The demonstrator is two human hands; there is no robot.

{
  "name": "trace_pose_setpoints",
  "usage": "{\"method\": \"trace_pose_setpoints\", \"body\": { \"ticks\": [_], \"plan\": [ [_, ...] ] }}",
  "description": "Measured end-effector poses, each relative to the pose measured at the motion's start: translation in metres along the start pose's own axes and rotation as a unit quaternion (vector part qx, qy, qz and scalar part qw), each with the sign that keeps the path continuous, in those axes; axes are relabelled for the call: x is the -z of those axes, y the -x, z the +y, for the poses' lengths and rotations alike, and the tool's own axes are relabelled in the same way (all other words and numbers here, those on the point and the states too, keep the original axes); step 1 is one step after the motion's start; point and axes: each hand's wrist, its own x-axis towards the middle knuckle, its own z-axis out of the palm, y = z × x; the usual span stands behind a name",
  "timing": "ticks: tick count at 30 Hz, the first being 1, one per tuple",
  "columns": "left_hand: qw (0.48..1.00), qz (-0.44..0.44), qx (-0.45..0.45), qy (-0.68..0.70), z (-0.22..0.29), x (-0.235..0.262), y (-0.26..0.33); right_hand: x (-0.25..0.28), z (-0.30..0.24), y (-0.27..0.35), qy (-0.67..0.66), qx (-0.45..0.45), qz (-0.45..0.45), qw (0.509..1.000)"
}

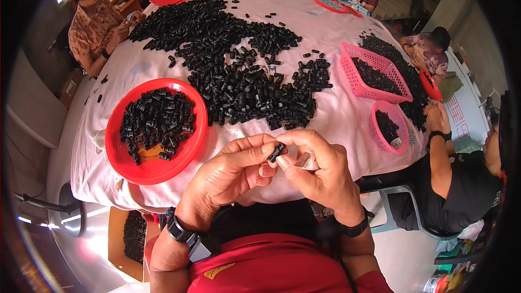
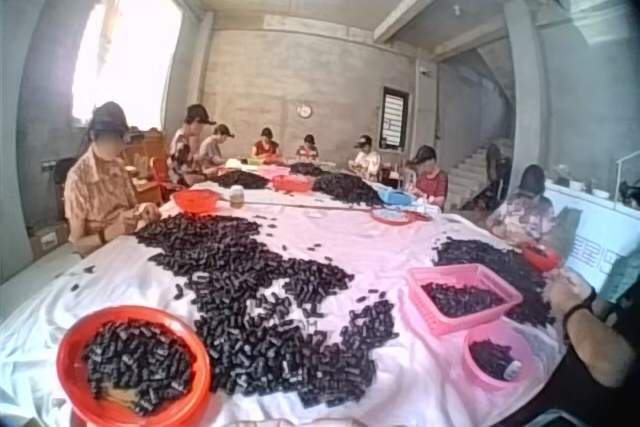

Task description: Inserting small white components into black plastic shoe parts at an assembly table.

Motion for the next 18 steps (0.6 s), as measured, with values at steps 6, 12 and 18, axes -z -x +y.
{"method": "trace_pose_setpoints", "body": {
  "ticks": [6, 12, 18],
  "plan": [
    [0.998, -0.004, -0.055, 0.006, 0.000, -0.003, -0.005, -0.005, 0.004, 0.001, -0.023, -0.009, 0.066, 0.997],
    [0.989, 0.020, -0.094, -0.110, 0.000, -0.007, -0.002, -0.011, -0.002, 0.001, 0.000, -0.009, 0.073, 0.997],
    [0.983, 0.006, -0.111, -0.147, -0.001, -0.008, -0.002, -0.009, 0.003, -0.001, 0.063, 0.029, 0.073, 0.995]
  ]
}}
